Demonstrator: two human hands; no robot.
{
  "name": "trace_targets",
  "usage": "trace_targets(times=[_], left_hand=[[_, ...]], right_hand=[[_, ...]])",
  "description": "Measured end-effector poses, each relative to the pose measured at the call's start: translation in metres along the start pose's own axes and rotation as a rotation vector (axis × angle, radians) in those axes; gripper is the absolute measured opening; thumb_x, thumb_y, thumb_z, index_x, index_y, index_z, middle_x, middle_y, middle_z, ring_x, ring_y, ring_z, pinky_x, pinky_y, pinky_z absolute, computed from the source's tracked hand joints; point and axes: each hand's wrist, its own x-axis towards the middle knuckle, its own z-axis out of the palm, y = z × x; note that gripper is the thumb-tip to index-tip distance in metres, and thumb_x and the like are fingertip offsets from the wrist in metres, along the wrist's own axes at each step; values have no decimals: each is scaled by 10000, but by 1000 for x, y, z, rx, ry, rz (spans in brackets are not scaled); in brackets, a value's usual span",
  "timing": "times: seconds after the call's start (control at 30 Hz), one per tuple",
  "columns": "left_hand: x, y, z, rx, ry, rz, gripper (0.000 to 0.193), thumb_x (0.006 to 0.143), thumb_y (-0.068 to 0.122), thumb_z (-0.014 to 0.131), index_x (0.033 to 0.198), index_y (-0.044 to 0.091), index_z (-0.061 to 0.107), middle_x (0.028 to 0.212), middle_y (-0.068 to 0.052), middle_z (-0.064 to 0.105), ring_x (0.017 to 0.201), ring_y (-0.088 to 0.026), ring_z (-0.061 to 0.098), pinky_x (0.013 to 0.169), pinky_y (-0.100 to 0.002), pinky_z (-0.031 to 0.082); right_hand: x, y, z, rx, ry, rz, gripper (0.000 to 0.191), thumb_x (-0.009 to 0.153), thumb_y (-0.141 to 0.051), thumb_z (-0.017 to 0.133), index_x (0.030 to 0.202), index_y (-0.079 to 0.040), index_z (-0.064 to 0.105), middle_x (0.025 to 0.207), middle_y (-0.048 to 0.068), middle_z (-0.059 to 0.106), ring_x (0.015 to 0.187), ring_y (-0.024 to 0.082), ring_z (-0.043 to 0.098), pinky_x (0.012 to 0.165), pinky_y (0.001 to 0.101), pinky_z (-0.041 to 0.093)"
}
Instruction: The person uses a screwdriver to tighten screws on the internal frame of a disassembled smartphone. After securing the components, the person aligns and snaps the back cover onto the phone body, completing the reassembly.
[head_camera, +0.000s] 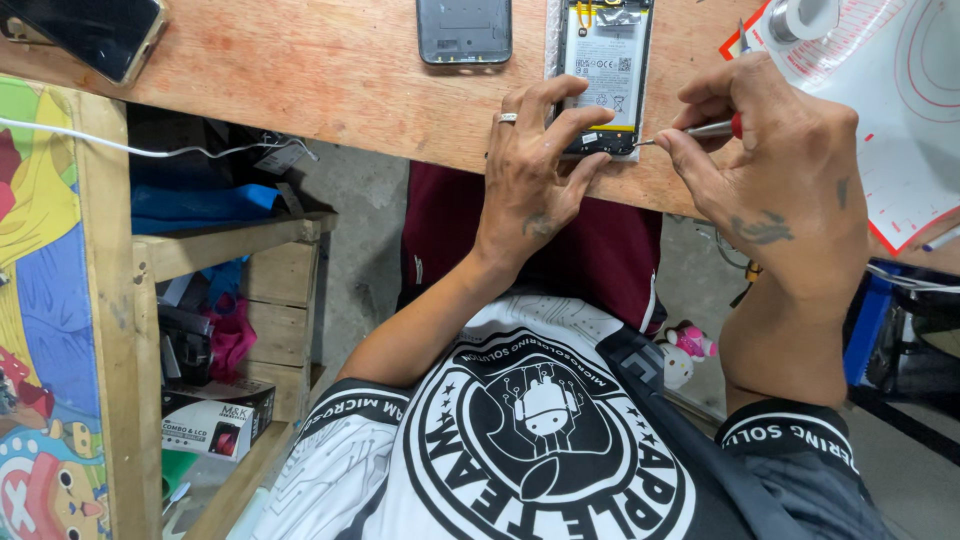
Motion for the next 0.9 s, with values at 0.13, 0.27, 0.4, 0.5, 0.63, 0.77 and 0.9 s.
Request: trace_targets(times=[0.13,0.27,0.4,0.5,0.63,0.77,0.9], left_hand=[[0,-1,2,2,10,1,410,840,171,860,1208,191,679,1392,-15,549,1308,-254,514,1142,-407,432],[-1,-1,2,15,12,-2,405,842,178,862,1204,191,680,1388,-14,554,1306,-250,518,1130,-406,431],[-1,-1,3,18,9,-6,401,846,182,859,1204,189,679,1394,-12,552,1309,-251,515,1128,-409,438],[-2,0,4,26,16,-3,395,847,191,856,1200,194,678,1392,-7,548,1324,-252,508,1150,-410,442],[-2,0,5,39,11,-13,384,849,193,854,1192,189,681,1385,-10,551,1322,-252,507,1154,-415,438],[-1,0,4,34,16,-9,384,850,189,851,1195,185,681,1386,-11,554,1331,-253,505,1158,-414,436],[-2,0,4,30,14,-16,385,850,181,850,1197,180,683,1386,-16,553,1331,-252,506,1159,-412,436]], right_hand=[[-1,1,2,16,5,9,289,901,41,825,1064,75,589,974,177,725,927,255,759,769,305,600],[1,2,3,26,-2,-7,274,933,32,817,1077,66,586,956,164,723,948,245,760,794,298,605],[3,1,6,-97,25,15,325,966,-110,866,1085,50,608,853,162,705,776,273,735,646,341,562],[1,-3,6,-340,-18,127,228,1043,-208,793,1045,-20,664,738,153,680,655,313,680,601,403,522],[1,-6,-2,-241,12,-26,169,1059,-94,684,1183,11,636,815,115,662,742,292,663,754,421,528],[9,-11,-3,-249,-16,13,185,995,-150,779,1097,-13,709,725,149,633,643,350,612,639,456,497],[13,-22,-5,-319,-27,122,192,1001,-174,746,928,4,744,591,158,595,542,373,566,563,471,471]])
